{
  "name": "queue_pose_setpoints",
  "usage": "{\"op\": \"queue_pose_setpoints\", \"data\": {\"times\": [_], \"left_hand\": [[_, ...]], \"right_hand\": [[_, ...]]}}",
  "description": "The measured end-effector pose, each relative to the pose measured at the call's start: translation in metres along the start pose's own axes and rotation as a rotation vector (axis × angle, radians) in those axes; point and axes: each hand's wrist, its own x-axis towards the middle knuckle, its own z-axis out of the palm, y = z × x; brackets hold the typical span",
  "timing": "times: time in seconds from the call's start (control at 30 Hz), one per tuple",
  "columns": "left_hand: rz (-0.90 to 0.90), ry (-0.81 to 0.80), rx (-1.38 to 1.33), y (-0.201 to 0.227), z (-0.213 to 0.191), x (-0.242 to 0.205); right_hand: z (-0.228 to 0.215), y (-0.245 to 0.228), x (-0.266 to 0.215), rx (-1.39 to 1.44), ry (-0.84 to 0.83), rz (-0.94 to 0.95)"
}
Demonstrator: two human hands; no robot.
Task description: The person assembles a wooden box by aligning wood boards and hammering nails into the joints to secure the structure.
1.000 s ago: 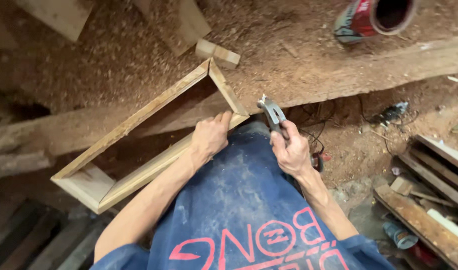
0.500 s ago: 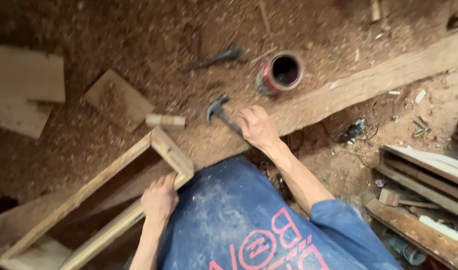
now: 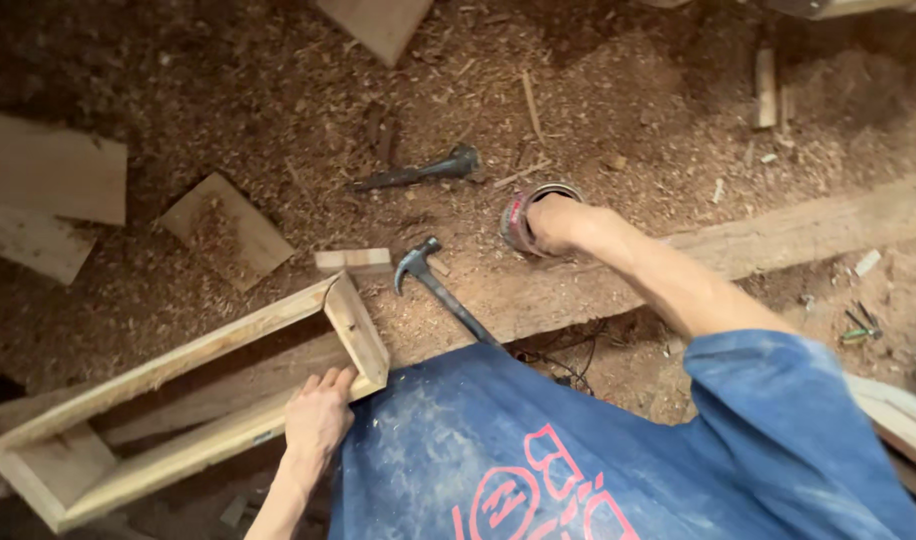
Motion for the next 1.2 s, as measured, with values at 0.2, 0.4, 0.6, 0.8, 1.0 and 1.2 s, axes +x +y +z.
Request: {"op": "queue_pose_setpoints", "data": {"times": [0.2,0.4,0.6,0.8,1.0,1.2], "left_hand": [[-0.135,0.025,0.001,-0.039,0.000,-0.017],[-0.115,0.248,-0.042,-0.059,0.006,-0.035],[-0.128,0.426,-0.111,-0.060,0.020,-0.039],[-0.119,0.598,-0.206,-0.050,0.003,-0.054],[-0.040,0.804,-0.423,-0.037,-0.013,-0.069],[-0.159,0.930,-0.853,0.027,-0.013,-0.057]], "right_hand": [[0.029,0.019,0.058,-0.283,-0.361,-0.073],[0.055,0.061,0.076,-0.456,-0.373,-0.109],[0.026,0.069,0.078,-0.486,-0.475,-0.106],[-0.007,0.053,0.046,-0.417,-0.425,-0.004],[-0.076,0.004,-0.045,-0.243,-0.184,0.154],[-0.098,-0.131,-0.137,0.498,0.272,0.012]]}}
